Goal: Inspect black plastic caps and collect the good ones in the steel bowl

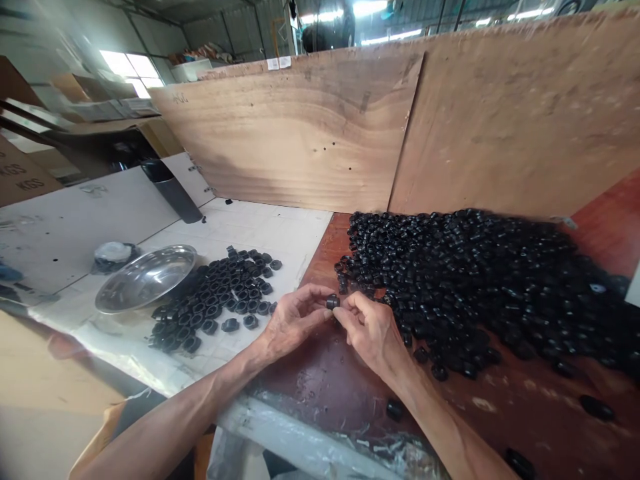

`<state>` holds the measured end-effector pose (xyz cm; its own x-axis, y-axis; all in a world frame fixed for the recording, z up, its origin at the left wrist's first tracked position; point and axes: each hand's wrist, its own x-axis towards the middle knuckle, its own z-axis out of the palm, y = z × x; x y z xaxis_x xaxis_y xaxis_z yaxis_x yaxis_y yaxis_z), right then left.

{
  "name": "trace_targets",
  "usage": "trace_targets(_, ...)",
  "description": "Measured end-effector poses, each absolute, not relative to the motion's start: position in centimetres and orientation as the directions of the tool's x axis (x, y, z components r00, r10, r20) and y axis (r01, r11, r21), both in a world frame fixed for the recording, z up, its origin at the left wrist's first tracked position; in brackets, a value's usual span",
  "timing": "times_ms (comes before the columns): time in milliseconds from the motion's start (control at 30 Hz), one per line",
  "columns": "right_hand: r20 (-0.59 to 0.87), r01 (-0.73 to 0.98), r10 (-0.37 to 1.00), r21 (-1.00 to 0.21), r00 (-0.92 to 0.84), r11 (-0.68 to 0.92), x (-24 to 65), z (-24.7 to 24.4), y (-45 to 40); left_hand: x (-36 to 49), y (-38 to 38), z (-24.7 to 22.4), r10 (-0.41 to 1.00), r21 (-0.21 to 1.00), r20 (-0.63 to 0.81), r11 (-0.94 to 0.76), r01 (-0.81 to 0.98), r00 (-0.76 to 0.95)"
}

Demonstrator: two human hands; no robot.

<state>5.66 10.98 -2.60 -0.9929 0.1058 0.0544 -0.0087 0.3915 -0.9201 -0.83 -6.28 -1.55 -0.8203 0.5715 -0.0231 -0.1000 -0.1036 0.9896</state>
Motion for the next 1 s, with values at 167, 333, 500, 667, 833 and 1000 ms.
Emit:
trace_targets(167,0.160,-0.104,0.117,-0.917,-0.980,0.385,5.8,-2.9,10.9,-0.9,-6.4,-1.7,0.621,0.987,-0.026,-0.109,-0.119,-0.783)
trace_targets(333,-0.078,0.107,0.133,-0.969,-0.988,0.221,5.9,-2.7,9.9,-0.3,-7.3,-1.9,0.621,0.926,0.182,0.153,0.345,-0.763)
trace_targets(500,0.004,0.062,0.120,-0.837,-0.993,0.543,6.1,-3.2,9.5,-0.5,-11.3,-1.5,0.732,0.629,0.258,0.369,0.685,-0.631)
trace_targets(667,0.259,-0.211,-0.100,-0.445,-0.961,0.870,5.9,-4.5,10.1,-3.2,-12.6,-0.8,0.769,0.181,0.199,0.580,0.794,-0.607)
trace_targets(833,0.130,-0.151,-0.112,-0.353,-0.985,0.923,5.7,-5.4,10.7,-6.5,-6.5,-2.9,0.682,0.400,0.225,0.587,0.704,-0.696)
trace_targets(1000,0.109,-0.064,-0.032,-0.305,-0.994,0.950,5.4,-5.7,11.8,-7.7,-2.4,-4.9,0.731,0.417,0.203,0.538,0.733,-0.652)
